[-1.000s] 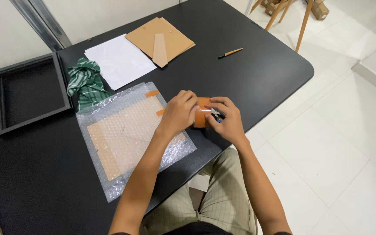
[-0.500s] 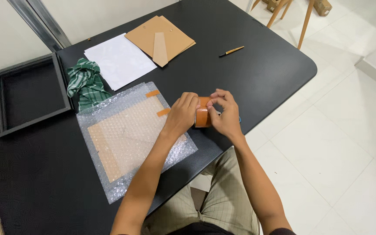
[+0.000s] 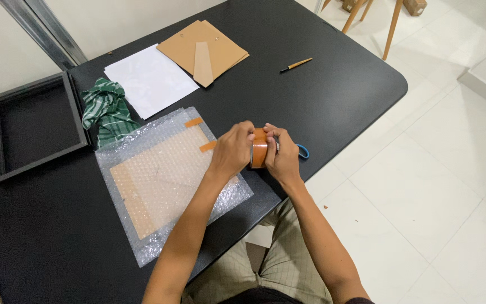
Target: The person places a flat item into bubble wrap, folds the wrap over it, and secures the edges using tape and shears.
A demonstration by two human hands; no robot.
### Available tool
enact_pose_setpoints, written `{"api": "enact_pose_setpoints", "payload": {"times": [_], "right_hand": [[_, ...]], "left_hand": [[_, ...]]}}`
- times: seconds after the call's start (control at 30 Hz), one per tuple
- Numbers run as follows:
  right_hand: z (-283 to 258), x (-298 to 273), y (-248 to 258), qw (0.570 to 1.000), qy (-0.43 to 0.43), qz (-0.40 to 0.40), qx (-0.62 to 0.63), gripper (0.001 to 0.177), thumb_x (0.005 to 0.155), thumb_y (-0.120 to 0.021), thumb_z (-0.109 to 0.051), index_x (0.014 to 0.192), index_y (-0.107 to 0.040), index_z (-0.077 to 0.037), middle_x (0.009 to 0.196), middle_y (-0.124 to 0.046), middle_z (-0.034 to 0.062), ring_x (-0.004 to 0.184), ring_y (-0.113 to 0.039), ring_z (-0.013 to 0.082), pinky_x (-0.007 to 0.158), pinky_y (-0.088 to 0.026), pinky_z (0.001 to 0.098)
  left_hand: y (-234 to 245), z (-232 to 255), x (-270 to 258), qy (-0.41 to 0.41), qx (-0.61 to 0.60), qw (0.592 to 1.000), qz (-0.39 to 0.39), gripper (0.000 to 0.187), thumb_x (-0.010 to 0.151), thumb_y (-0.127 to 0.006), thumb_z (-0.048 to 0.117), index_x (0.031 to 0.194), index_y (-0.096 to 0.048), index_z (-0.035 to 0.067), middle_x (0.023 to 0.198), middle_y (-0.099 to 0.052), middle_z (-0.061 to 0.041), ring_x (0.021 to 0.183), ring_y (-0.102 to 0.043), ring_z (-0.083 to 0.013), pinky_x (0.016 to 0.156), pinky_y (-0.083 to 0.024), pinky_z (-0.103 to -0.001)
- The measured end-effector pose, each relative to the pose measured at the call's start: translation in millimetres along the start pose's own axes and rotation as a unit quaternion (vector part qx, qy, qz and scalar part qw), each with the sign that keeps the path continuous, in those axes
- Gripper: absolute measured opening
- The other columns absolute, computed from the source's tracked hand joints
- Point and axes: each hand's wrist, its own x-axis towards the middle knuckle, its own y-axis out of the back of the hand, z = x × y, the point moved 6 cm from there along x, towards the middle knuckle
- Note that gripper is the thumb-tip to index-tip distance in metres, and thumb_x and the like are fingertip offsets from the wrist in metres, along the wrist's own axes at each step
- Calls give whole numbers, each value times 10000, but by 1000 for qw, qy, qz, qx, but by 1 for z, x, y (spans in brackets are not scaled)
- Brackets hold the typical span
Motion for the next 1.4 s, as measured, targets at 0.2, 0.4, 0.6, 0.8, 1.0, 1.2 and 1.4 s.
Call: {"api": "enact_pose_setpoints", "payload": {"times": [0.2,0.4,0.6,0.8,1.0,1.2,1.4], "right_hand": [[8,-3,-1,1000,-6,13,-14,129,1099,-518,-158,1053,-610,-79,1100,-788,102,1154,-734,311,959,-595,443],[9,-8,-12,999,1,43,-6,123,1098,-509,-143,1038,-590,-73,1072,-792,115,1109,-749,329,876,-623,442],[7,-12,-16,997,-8,74,-25,129,1108,-490,-149,1047,-585,-87,1102,-803,96,1118,-750,297,879,-629,412],[-10,5,27,997,-43,43,57,340,1111,-434,-90,1448,-392,-97,1500,-557,209,1287,-624,416,1057,-543,595],[90,-55,48,896,-99,-183,-392,308,878,-718,-448,1126,-754,-271,979,-717,-59,1004,-683,216,820,-544,369],[60,-34,56,841,-209,-351,-355,457,874,-781,-398,1278,-768,-183,1143,-756,91,992,-773,361,838,-627,529],[105,-20,100,902,-230,-245,-271,368,943,-731,-262,1295,-721,-157,1054,-822,126,1007,-765,418,892,-578,574]], "left_hand": [[-6,15,2,20,-59,997,36,129,1018,-662,187,1077,-717,87,1073,-711,-107,1129,-717,-330,912,-606,-403],[-27,3,-12,-50,53,993,91,144,1061,-626,168,1043,-726,66,938,-691,-112,944,-758,-313,895,-626,-379],[-21,16,-11,-77,92,985,122,138,1055,-644,154,1022,-730,52,936,-706,-109,951,-772,-287,945,-624,-371],[-17,8,-1,14,12,999,29,209,1113,-516,180,1020,-654,52,854,-662,-119,875,-771,-318,764,-654,-393],[5,19,14,45,1,997,-64,231,1036,-639,289,1130,-611,80,964,-660,-117,939,-756,-333,764,-662,-434],[19,27,23,65,-31,980,-188,448,875,-768,272,1217,-570,61,1058,-636,-149,1048,-723,-392,823,-646,-514],[26,32,27,75,-41,968,-238,449,887,-772,241,1218,-546,38,1111,-617,-179,1117,-695,-441,891,-618,-564]]}}
